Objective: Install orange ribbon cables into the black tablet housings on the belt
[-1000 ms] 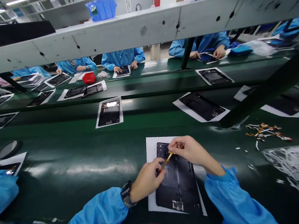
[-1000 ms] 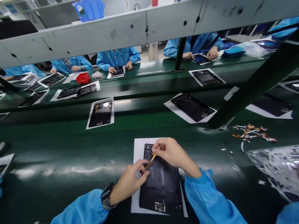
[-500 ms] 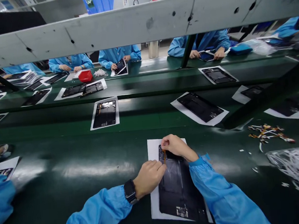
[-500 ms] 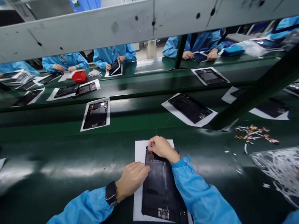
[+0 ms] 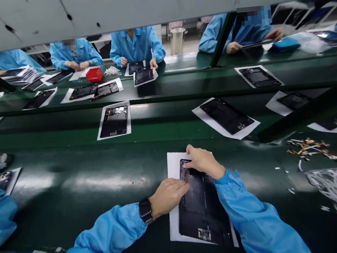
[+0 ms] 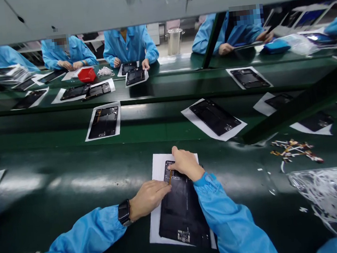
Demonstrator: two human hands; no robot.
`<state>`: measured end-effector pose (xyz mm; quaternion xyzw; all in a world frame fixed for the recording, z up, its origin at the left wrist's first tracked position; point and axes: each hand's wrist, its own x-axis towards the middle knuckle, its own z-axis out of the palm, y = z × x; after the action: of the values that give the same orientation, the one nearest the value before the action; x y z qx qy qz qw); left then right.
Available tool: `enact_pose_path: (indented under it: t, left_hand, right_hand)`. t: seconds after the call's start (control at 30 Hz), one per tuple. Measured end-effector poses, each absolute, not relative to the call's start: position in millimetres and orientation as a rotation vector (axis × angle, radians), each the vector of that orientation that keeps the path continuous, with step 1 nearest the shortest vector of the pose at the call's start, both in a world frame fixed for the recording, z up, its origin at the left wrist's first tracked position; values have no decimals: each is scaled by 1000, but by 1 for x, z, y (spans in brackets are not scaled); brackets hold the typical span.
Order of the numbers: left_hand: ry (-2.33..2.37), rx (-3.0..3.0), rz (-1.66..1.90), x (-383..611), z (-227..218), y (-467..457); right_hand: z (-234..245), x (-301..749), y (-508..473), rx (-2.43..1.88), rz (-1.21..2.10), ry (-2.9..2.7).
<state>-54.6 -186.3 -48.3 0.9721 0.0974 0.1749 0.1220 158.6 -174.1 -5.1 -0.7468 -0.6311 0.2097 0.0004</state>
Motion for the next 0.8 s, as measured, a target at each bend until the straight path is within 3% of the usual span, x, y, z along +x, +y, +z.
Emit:
enact_pose_path:
  t: [0.3, 0.8]
  left_hand:
    - [345, 2819, 558, -54, -43, -182]
    - [161, 2875, 594, -55, -59, -185]
  right_hand:
    - [-13, 163, -187, -2183, 438, -2116]
    - [-28, 181, -188, -2031, 588, -2005]
